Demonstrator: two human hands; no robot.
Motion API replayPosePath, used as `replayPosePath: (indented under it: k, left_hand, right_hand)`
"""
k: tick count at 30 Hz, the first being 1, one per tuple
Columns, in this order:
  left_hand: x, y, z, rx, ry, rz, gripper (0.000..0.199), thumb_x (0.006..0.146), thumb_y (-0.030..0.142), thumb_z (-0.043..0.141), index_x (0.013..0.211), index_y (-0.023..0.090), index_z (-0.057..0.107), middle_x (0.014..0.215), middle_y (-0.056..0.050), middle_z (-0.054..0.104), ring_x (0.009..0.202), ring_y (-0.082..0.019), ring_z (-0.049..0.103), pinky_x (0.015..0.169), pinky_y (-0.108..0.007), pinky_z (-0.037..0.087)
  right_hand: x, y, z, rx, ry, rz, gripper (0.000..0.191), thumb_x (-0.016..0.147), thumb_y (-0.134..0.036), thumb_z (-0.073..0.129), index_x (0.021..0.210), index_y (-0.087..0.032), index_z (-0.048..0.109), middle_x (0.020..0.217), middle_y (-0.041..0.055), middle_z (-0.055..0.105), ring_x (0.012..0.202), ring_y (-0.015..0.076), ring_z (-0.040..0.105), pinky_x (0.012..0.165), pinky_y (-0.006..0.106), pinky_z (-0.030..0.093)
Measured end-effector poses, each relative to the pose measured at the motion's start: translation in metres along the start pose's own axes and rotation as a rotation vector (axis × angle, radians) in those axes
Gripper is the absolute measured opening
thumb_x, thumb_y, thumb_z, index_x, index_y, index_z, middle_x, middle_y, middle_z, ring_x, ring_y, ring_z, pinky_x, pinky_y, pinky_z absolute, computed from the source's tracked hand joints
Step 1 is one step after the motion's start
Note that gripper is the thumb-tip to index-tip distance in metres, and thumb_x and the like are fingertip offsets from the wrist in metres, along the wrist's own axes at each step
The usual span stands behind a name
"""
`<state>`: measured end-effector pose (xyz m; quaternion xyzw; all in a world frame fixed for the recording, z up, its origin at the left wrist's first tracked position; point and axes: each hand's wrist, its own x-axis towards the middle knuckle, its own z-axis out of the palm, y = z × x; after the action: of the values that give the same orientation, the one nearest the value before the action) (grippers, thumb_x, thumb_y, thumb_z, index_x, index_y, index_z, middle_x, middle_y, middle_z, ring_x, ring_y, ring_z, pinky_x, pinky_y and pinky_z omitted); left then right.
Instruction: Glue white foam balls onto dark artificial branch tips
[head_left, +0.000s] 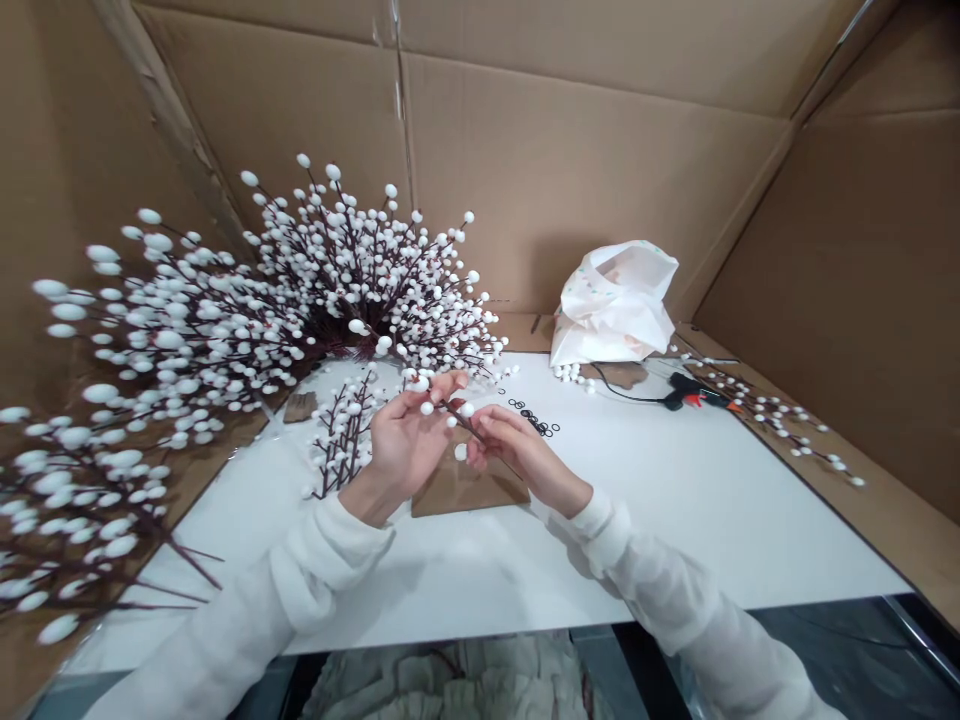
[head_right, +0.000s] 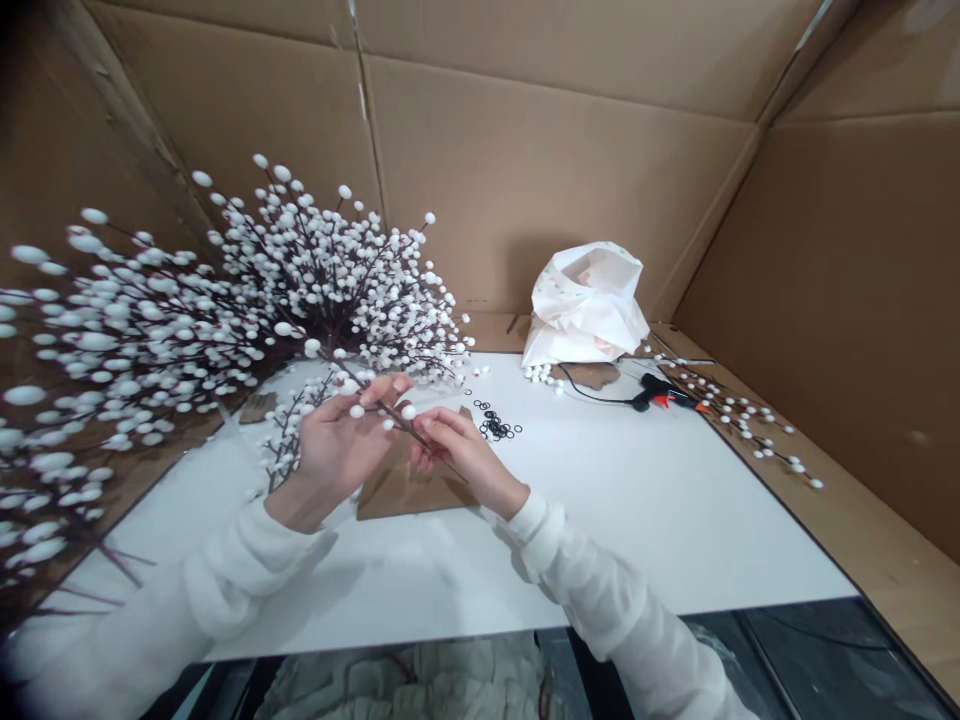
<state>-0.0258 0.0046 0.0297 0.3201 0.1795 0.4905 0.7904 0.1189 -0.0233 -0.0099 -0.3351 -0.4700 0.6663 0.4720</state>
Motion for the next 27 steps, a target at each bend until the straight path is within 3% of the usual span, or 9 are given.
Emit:
replayPosePath:
  k: [3, 6, 9, 12, 14, 17, 20, 23, 27]
  left_hand:
    - [0.002, 0.001, 0.002, -0.023, 0.050, 0.041, 0.013, 0.070, 0.020, 0.041, 0.057, 0.016, 0.043, 0.080, -0.001, 0.053, 0.065, -0.009, 0.052, 0.056, -0.019, 0.045]
    - [0.005, -0.002, 0.002, 0.055, 0.118, 0.056, 0.017, 0.069, 0.022, 0.040, 0.070, 0.015, 0.056, 0.085, -0.004, 0.059, 0.071, -0.010, 0.055, 0.062, -0.019, 0.045]
    - [0.007, -0.013, -0.001, 0.174, 0.151, 0.056, 0.038, 0.072, 0.028, 0.038, 0.099, 0.013, 0.060, 0.104, -0.007, 0.062, 0.093, -0.014, 0.057, 0.079, -0.022, 0.047]
    - [0.005, -0.028, -0.003, 0.365, 0.167, 0.079, 0.037, 0.077, 0.031, 0.040, 0.106, 0.018, 0.057, 0.112, -0.003, 0.061, 0.104, -0.013, 0.054, 0.086, -0.021, 0.043]
    - [0.003, -0.035, -0.003, 0.552, 0.159, 0.117, 0.027, 0.079, 0.035, 0.048, 0.100, 0.020, 0.058, 0.103, -0.001, 0.062, 0.099, -0.011, 0.054, 0.084, -0.018, 0.042]
    - [0.000, -0.038, -0.001, 0.730, 0.127, 0.160, 0.019, 0.081, 0.039, 0.053, 0.085, 0.020, 0.056, 0.076, 0.004, 0.058, 0.073, -0.007, 0.053, 0.071, -0.015, 0.042]
    - [-0.001, -0.037, 0.000, 0.765, 0.172, 0.218, 0.019, 0.083, 0.038, 0.050, 0.080, 0.019, 0.052, 0.076, 0.004, 0.057, 0.073, -0.006, 0.054, 0.070, -0.014, 0.042]
    - [-0.001, -0.035, -0.001, 0.757, 0.194, 0.249, 0.018, 0.084, 0.038, 0.047, 0.079, 0.020, 0.048, 0.075, 0.004, 0.058, 0.074, -0.006, 0.056, 0.074, -0.015, 0.045]
    - [-0.005, -0.033, 0.002, 0.780, 0.154, 0.154, 0.023, 0.085, 0.044, 0.044, 0.076, 0.023, 0.040, 0.051, 0.010, 0.035, 0.044, -0.004, 0.033, 0.047, -0.014, 0.029]
  right_hand:
    - [-0.002, 0.000, -0.002, -0.038, -0.005, -0.016, 0.028, 0.079, -0.040, 0.058, 0.076, -0.016, 0.044, 0.049, -0.0046, 0.044, 0.045, 0.0080, 0.039, 0.049, 0.021, 0.029]
    - [-0.002, 0.002, -0.002, -0.038, -0.015, -0.091, 0.033, 0.078, -0.044, 0.061, 0.077, -0.016, 0.043, 0.047, -0.0073, 0.035, 0.043, 0.0055, 0.027, 0.047, 0.021, 0.019]
    - [-0.001, 0.002, -0.001, 0.009, 0.031, -0.165, 0.039, 0.079, -0.051, 0.059, 0.081, -0.017, 0.041, 0.049, -0.0080, 0.032, 0.045, 0.0057, 0.025, 0.048, 0.021, 0.019]
    - [0.000, 0.003, 0.000, 0.031, 0.103, -0.248, 0.040, 0.081, -0.052, 0.058, 0.081, -0.017, 0.039, 0.050, -0.0076, 0.036, 0.047, 0.0063, 0.030, 0.051, 0.020, 0.025]
    - [0.002, 0.005, 0.001, 0.019, 0.111, -0.290, 0.038, 0.083, -0.051, 0.057, 0.080, -0.017, 0.039, 0.050, -0.0067, 0.041, 0.049, 0.0066, 0.035, 0.055, 0.021, 0.029]
    - [0.003, 0.011, 0.002, -0.013, 0.100, -0.315, 0.035, 0.085, -0.048, 0.055, 0.078, -0.017, 0.039, 0.055, -0.0043, 0.048, 0.053, 0.0082, 0.043, 0.060, 0.023, 0.035]
    - [0.002, 0.012, 0.001, -0.102, 0.248, -0.364, 0.031, 0.086, -0.044, 0.055, 0.077, -0.017, 0.042, 0.066, -0.0013, 0.051, 0.068, 0.0103, 0.052, 0.069, 0.024, 0.041]
    - [-0.001, 0.004, -0.001, -0.215, 0.389, -0.426, 0.025, 0.086, -0.040, 0.055, 0.084, -0.017, 0.048, 0.074, -0.0007, 0.050, 0.072, 0.0093, 0.051, 0.069, 0.022, 0.041]
    - [-0.002, -0.007, -0.002, -0.135, 0.294, -0.390, 0.031, 0.082, -0.040, 0.060, 0.102, -0.018, 0.054, 0.078, -0.0009, 0.052, 0.064, 0.0076, 0.049, 0.063, 0.022, 0.042]
